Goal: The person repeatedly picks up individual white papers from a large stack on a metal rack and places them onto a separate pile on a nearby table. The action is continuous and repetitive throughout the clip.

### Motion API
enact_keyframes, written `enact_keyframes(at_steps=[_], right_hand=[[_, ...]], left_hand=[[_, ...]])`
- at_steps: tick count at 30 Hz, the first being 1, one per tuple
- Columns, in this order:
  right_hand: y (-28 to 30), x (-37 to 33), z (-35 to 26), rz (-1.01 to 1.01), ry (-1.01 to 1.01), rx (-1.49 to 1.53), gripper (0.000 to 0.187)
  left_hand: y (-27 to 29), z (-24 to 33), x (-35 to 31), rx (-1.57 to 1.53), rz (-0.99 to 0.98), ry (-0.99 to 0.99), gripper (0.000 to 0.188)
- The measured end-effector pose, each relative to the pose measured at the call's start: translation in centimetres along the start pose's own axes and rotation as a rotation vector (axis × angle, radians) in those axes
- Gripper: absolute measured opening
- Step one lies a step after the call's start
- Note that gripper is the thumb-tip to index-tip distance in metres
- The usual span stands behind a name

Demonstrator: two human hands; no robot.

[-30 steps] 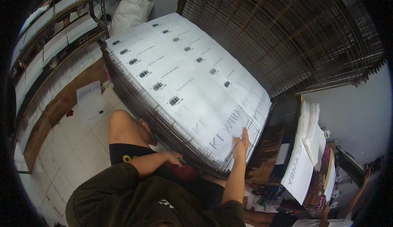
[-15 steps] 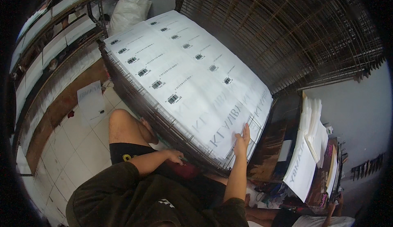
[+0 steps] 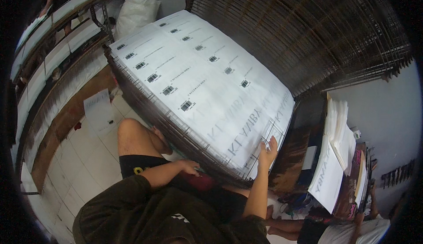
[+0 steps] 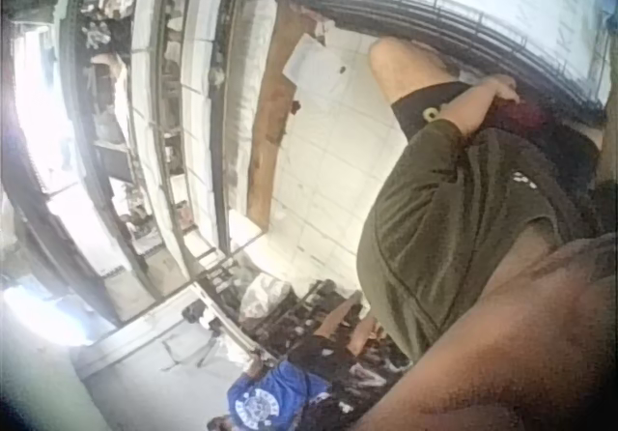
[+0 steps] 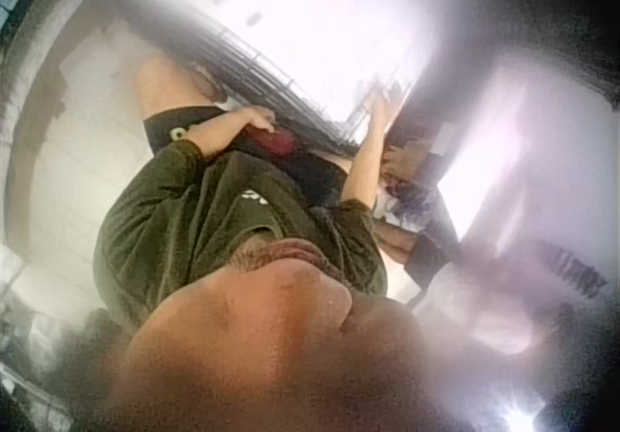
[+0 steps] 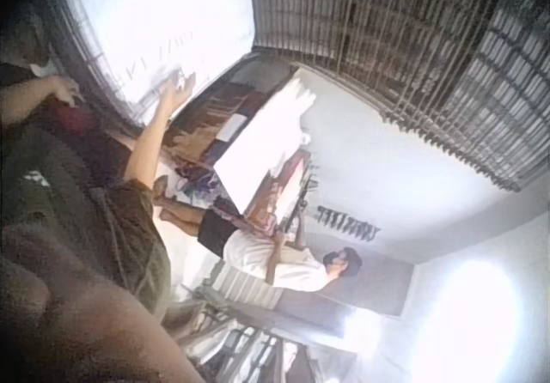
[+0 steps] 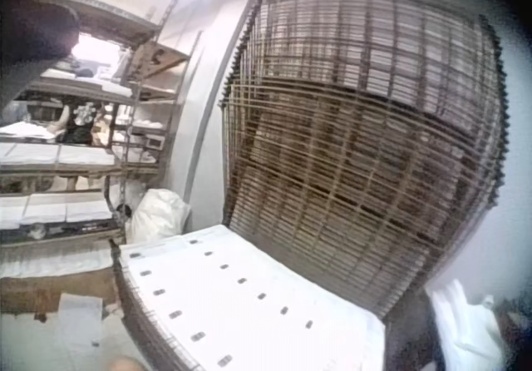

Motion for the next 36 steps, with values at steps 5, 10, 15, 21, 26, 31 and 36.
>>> enact_keyframes(at_steps=[5,10,15,21,26,31,36], right_hand=[[3.3,-3.3,2.0,0.154,0.07,-0.141,0.037],[4.5,-6.4,4.7,0.199,0.053,-0.084,0.027],[3.4,-7.1,2.0,0.344,0.219,-0.424,0.026],[3.6,-6.6,2.3,0.351,0.134,-0.391,0.022],[3.4,-6.7,1.6,0.365,0.141,-0.371,0.019],[3.7,-7.0,2.2,0.37,0.122,-0.412,0.018],[3.6,-7.1,1.6,0.357,0.093,-0.447,0.017]], left_hand=[[0.6,1.1,-0.9,-0.023,-0.058,0.056,0.076],[0.5,0.9,-0.2,-0.001,-0.07,0.061,0.075],[-0.1,-0.3,1.0,-0.003,0.027,-0.003,0.076],[0.2,0.1,0.5,-0.091,0.021,0.009,0.075],[0.1,-0.6,0.4,-0.125,0.004,-0.022,0.075],[0.6,1.0,-0.6,-0.169,-0.07,0.016,0.073],[-0.2,-1.0,1.2,-0.215,-0.024,-0.008,0.077]])
Point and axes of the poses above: each hand's wrist, its own x-axis towards the middle knuckle, its own y-axis out of the back of the hand, z = x × y, the point moved 1 cm from there along x, towards the middle knuckle, and after that the axes turned 15 degrees about -z, right-handed, at the moved point
